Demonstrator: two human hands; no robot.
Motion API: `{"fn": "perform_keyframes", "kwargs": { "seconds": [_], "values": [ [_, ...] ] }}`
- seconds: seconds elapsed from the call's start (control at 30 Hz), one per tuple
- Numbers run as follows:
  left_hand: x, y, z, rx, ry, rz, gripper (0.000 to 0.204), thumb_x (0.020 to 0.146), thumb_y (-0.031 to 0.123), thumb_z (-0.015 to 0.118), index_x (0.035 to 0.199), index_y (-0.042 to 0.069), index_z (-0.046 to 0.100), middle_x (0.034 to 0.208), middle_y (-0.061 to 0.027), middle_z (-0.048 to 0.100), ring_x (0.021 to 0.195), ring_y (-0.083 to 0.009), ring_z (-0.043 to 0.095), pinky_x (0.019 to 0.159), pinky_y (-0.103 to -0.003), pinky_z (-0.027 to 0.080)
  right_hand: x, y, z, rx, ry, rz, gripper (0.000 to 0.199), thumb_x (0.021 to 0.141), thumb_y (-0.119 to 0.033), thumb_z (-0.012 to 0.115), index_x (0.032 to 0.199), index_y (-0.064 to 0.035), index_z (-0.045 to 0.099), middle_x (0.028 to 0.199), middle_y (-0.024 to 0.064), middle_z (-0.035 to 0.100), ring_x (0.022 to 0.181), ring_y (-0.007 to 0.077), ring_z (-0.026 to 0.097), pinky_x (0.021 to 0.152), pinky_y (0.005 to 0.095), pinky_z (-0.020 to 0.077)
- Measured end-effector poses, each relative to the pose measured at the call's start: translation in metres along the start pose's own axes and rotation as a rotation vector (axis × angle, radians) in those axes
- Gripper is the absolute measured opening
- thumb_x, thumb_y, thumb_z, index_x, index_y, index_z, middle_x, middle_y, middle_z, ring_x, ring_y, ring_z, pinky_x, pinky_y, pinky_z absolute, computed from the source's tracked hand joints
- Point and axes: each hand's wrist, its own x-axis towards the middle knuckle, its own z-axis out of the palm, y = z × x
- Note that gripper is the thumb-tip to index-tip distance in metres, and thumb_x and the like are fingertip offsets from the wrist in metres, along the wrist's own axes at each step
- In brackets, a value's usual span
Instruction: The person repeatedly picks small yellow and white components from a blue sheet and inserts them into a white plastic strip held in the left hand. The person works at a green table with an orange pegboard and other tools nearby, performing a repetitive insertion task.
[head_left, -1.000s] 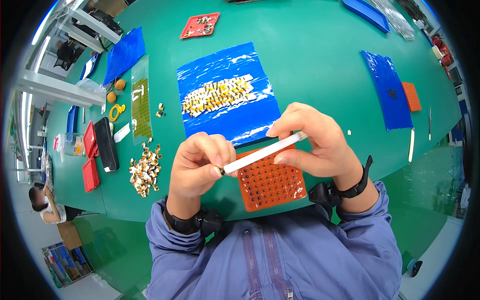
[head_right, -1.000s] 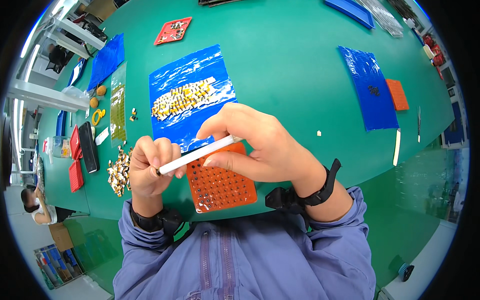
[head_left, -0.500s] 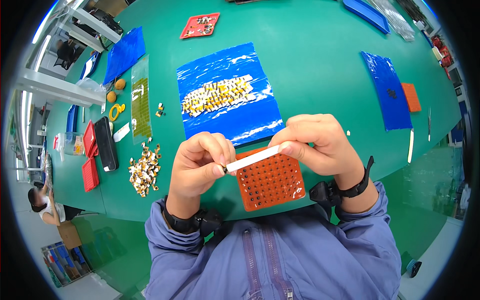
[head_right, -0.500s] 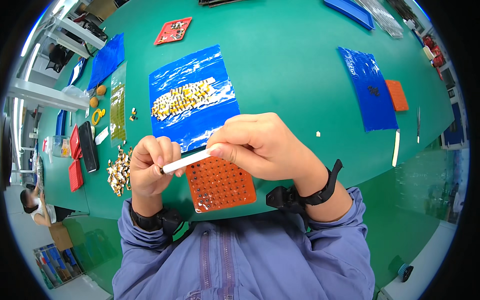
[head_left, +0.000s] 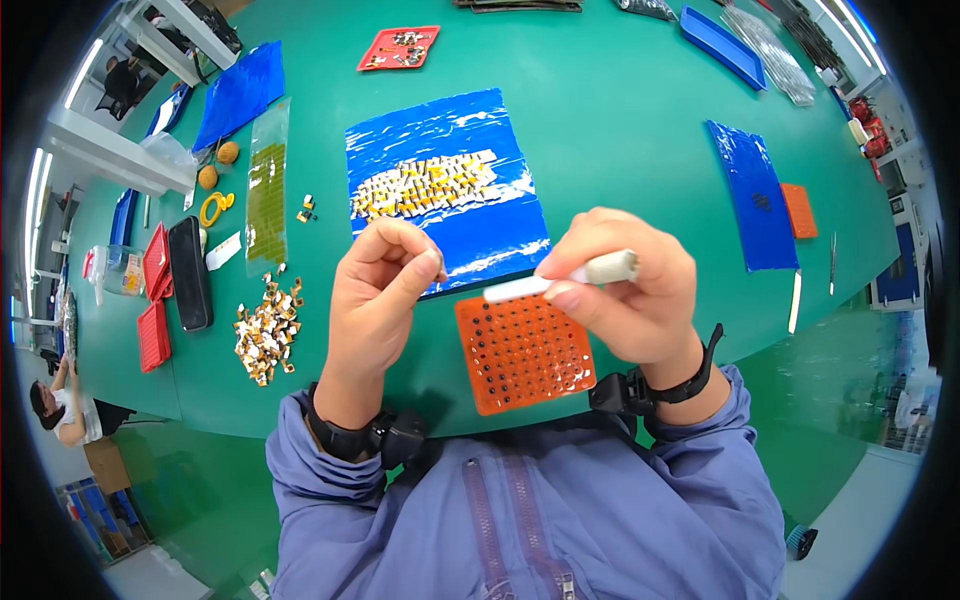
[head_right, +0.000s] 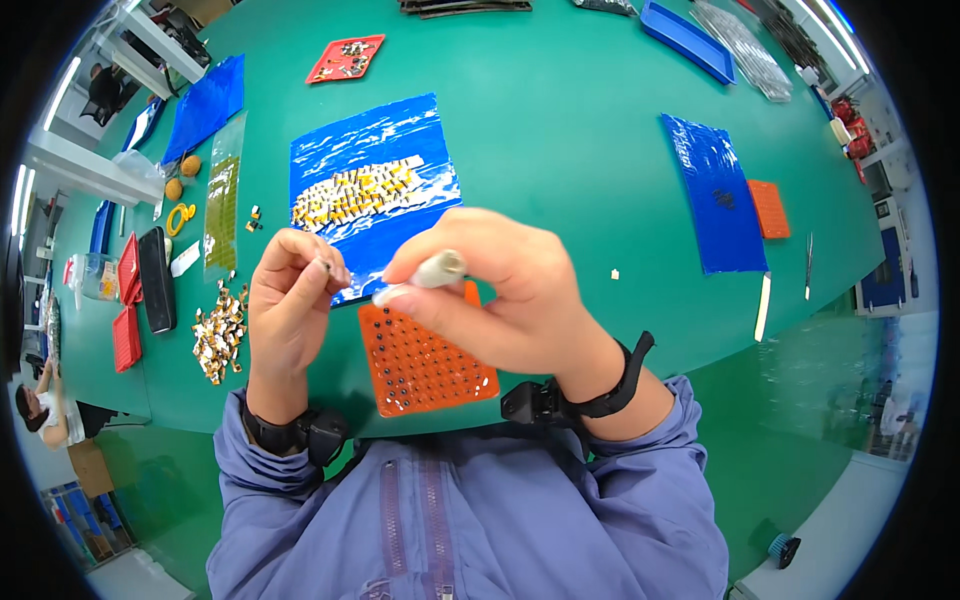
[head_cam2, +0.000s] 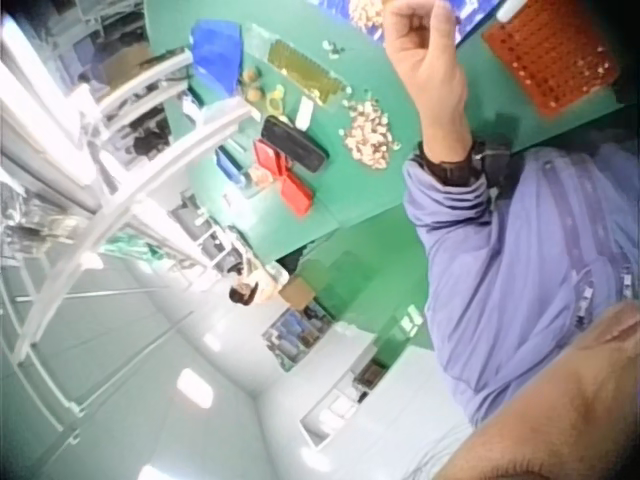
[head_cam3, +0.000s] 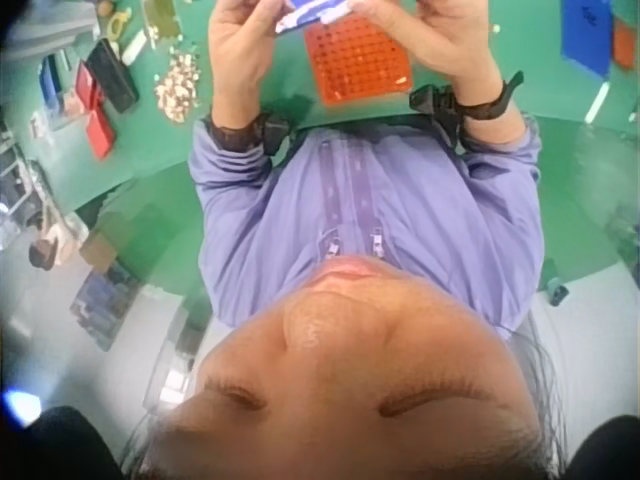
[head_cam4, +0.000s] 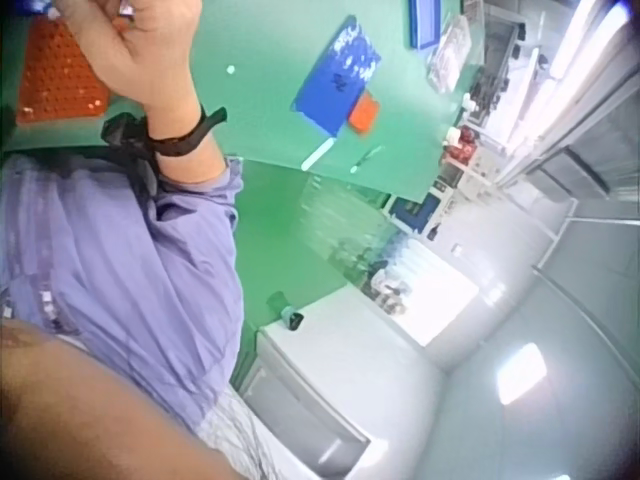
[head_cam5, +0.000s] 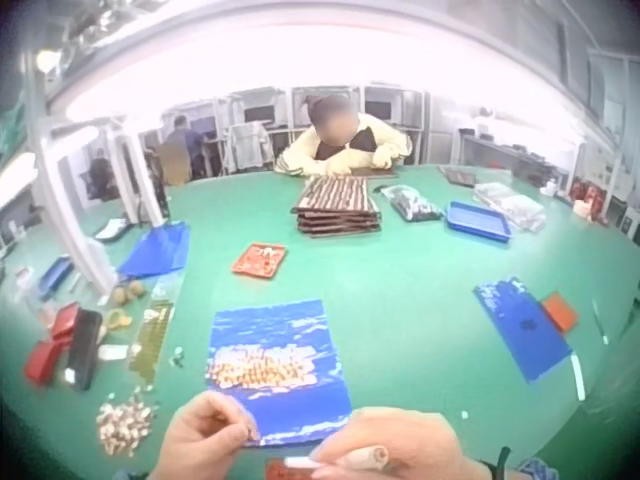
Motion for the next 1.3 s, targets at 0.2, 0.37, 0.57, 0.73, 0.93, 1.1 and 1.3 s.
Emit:
{"fn": "perform_keyframes", "kwargs": {
  "seconds": [0.2,0.37,0.57,0.73,0.93,1.1,1.3],
  "values": [
    [0.000,0.001,0.005,0.102,-0.059,-0.128,0.006,0.083,0.005,0.056,0.085,0.002,0.051,0.082,-0.0027,0.056,0.076,-0.0082,0.053,0.068,-0.021,0.043,0.003,-0.007,0.020,-0.192,-0.065,-0.064,0.013,0.071,-0.006,0.066,0.071,-0.0022,0.053,0.057,0.0035,0.048,0.048,0.0151,0.048,0.043,0.0254,0.0384],
    [-0.001,0.004,0.005,0.107,-0.119,-0.190,0.006,0.083,0.004,0.055,0.085,0.002,0.051,0.081,-0.0024,0.055,0.076,-0.0082,0.054,0.067,-0.021,0.043,0.002,-0.008,0.023,-0.220,-0.103,-0.050,0.014,0.070,-0.006,0.067,0.071,-0.0022,0.054,0.058,0.0037,0.051,0.049,0.0156,0.050,0.044,0.0253,0.0394],
    [-0.001,0.004,0.004,0.142,-0.108,-0.184,0.006,0.083,0.004,0.055,0.088,0.002,0.052,0.079,-0.0009,0.055,0.075,-0.0065,0.053,0.067,-0.020,0.043,0.001,-0.008,0.018,-0.193,-0.126,0.039,0.015,0.067,-0.007,0.071,0.072,-0.0034,0.057,0.062,0.0048,0.056,0.052,0.0139,0.053,0.045,0.0232,0.0411],
    [0.001,0.004,0.002,0.223,0.004,-0.144,0.008,0.081,0.005,0.057,0.087,0.000,0.054,0.078,-0.0015,0.056,0.072,-0.0067,0.052,0.064,-0.020,0.041,-0.004,-0.002,0.009,0.115,0.209,0.190,0.009,0.072,0.001,0.065,0.079,0.0004,0.059,0.077,0.0053,0.060,0.067,0.0081,0.055,0.058,0.0187,0.0429],
    [-0.008,0.031,-0.030,0.887,0.124,0.131,0.008,0.078,0.001,0.059,0.086,-0.002,0.057,0.076,-0.0024,0.057,0.070,-0.0066,0.053,0.063,-0.020,0.042,-0.012,0.031,-0.017,0.318,0.488,0.346,0.006,0.081,-0.004,0.058,0.084,0.0008,0.057,0.067,0.0006,0.053,0.056,0.0048,0.046,0.049,0.0167,0.0344],
    [-0.039,0.076,-0.081,1.381,0.382,0.014,0.009,0.073,0.004,0.062,0.081,0.000,0.059,0.070,-0.0099,0.060,0.062,-0.0159,0.059,0.060,-0.025,0.046,-0.010,0.023,-0.012,0.323,0.481,0.334,0.006,0.081,-0.006,0.058,0.081,0.0003,0.057,0.065,-0.0006,0.051,0.053,0.0033,0.042,0.048,0.0164,0.0320],
    [-0.044,0.094,-0.104,1.746,0.213,-0.194,0.018,0.072,0.014,0.063,0.085,0.001,0.062,0.075,-0.0144,0.061,0.069,-0.0265,0.060,0.064,-0.033,0.046,-0.013,0.010,-0.012,0.380,0.423,0.324,0.003,0.080,-0.001,0.059,0.083,0.0002,0.057,0.065,-0.0030,0.051,0.055,0.0008,0.041,0.049,0.0148,0.0310]
  ]
}}
